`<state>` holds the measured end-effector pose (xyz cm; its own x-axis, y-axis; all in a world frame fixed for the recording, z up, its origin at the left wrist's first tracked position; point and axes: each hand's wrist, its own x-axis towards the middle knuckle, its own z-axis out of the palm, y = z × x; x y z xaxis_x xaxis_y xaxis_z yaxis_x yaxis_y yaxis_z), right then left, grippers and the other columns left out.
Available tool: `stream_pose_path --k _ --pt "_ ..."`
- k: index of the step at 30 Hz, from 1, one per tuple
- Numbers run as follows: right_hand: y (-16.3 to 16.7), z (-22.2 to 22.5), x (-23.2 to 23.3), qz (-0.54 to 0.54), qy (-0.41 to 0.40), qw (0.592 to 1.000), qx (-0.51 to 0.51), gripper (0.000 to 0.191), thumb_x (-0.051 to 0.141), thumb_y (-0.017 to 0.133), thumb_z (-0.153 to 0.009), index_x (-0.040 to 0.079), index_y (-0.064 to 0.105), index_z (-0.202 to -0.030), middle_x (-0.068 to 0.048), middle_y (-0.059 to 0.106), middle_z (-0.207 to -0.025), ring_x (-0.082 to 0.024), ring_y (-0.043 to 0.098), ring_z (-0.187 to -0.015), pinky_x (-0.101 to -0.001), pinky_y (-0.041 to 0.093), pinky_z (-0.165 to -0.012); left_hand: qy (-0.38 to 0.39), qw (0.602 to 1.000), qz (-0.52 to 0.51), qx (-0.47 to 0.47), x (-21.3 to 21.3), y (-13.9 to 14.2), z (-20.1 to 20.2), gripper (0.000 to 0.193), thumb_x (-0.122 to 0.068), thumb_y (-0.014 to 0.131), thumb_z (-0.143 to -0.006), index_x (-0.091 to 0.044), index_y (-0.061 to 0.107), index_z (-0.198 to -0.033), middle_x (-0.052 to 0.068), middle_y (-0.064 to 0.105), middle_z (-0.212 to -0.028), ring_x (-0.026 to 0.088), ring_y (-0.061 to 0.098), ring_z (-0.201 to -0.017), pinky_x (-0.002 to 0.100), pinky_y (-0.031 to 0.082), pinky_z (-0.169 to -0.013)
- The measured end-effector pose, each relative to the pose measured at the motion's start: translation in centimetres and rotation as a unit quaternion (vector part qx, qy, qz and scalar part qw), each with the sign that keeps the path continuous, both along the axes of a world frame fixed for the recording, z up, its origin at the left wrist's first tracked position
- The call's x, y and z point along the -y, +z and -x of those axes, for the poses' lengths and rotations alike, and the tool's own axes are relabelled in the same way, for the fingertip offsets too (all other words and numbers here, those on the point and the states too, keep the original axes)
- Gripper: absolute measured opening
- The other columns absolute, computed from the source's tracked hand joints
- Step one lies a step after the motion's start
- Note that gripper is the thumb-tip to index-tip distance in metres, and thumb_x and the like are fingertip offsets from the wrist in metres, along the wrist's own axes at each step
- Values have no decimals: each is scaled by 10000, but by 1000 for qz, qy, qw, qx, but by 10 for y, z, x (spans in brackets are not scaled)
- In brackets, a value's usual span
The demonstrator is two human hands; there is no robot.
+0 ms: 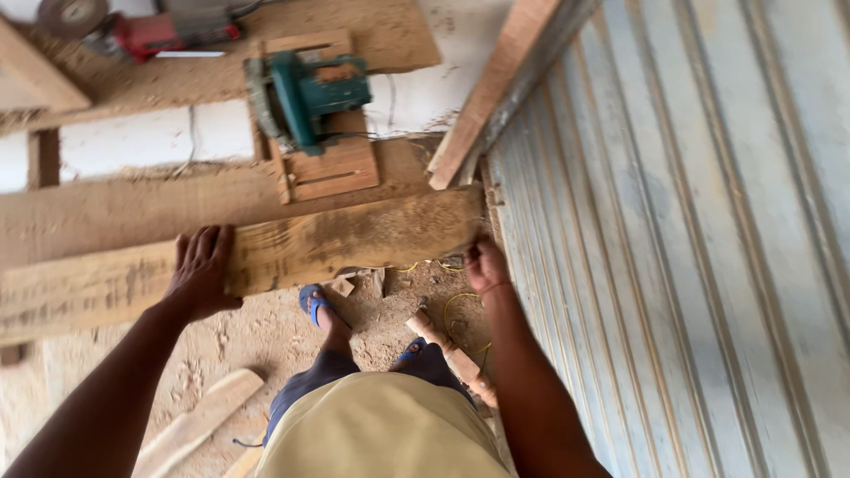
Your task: The person uses a handheld router with a wooden guide jig to cut a decorative scalloped edge along a long plank. They repeatedly guide the router along the plank's edge, pausing briefly to reposition the workpiece and continue the cut.
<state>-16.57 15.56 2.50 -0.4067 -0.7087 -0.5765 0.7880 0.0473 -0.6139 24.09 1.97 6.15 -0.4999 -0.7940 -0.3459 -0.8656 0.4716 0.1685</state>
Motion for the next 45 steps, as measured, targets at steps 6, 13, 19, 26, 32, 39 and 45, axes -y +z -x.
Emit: stream_pose_path --k 6,13,19,26,32,39,45 --pt "-31 -20 -67 -175 163 922 -304 159 152 647 -971 49 688 -856 -19 651 -627 -94 545 -476 -262 416 -439 -18 998 7 59 -4 -8 6 1611 -381 1018 -454 -61 -36 -1630 241 73 -1686 364 22 -1575 569 -48 -1244" --pt "-58 -43 -216 -299 237 895 -230 168 174 668 -966 30 710 -891 -30 620 -629 -104 536 -516 -297 422 -480 -21 1000 11 -3 -3 -43 -11 1610 -407 965 -410 -86 -9 -1651 230 115 -1684 360 31 -1614 557 -38 -1292" --pt "-30 -102 -301 -478 53 871 -104 182 176 702 -965 30 730 -1071 -117 727 -824 -170 647 -643 -315 545 -564 -26 999 16 34 -2 -63 -25 1618 -408 977 -436 -70 -8 -1674 243 120 -1708 378 62 -1624 588 -12 -1307" --pt "-38 -191 -275 -375 24 922 -92 208 179 710 -984 5 739 -1094 -161 712 -838 -200 629 -662 -321 501 -570 -25 1000 5 16 0 -82 -45 1565 -411 963 -485 -29 -13 -1648 262 125 -1688 400 89 -1606 624 17 -1283" --pt "-28 -239 -252 -382 144 854 -323 292 159 670 -917 63 708 -1190 -103 805 -1032 -152 736 -915 -308 576 -784 -41 999 1 19 6 -83 -46 1518 -427 935 -486 -5 20 -1621 289 183 -1621 424 123 -1553 636 26 -1253" --pt "-16 -270 -267 -463 38 870 -162 263 256 705 -968 1 746 -1018 -110 725 -819 -173 645 -706 -319 527 -647 -61 997 5 -51 8 -76 -54 1393 -388 887 -534 -30 64 -1598 273 296 -1558 429 235 -1516 634 103 -1244" --pt "-24 -258 -264 -437 -9 887 -149 274 270 683 -948 12 732 -1026 -103 741 -816 -175 678 -710 -332 568 -665 -69 997 -28 5 19 -73 -58 1400 -379 911 -527 -54 60 -1590 267 271 -1569 416 263 -1479 625 112 -1243"
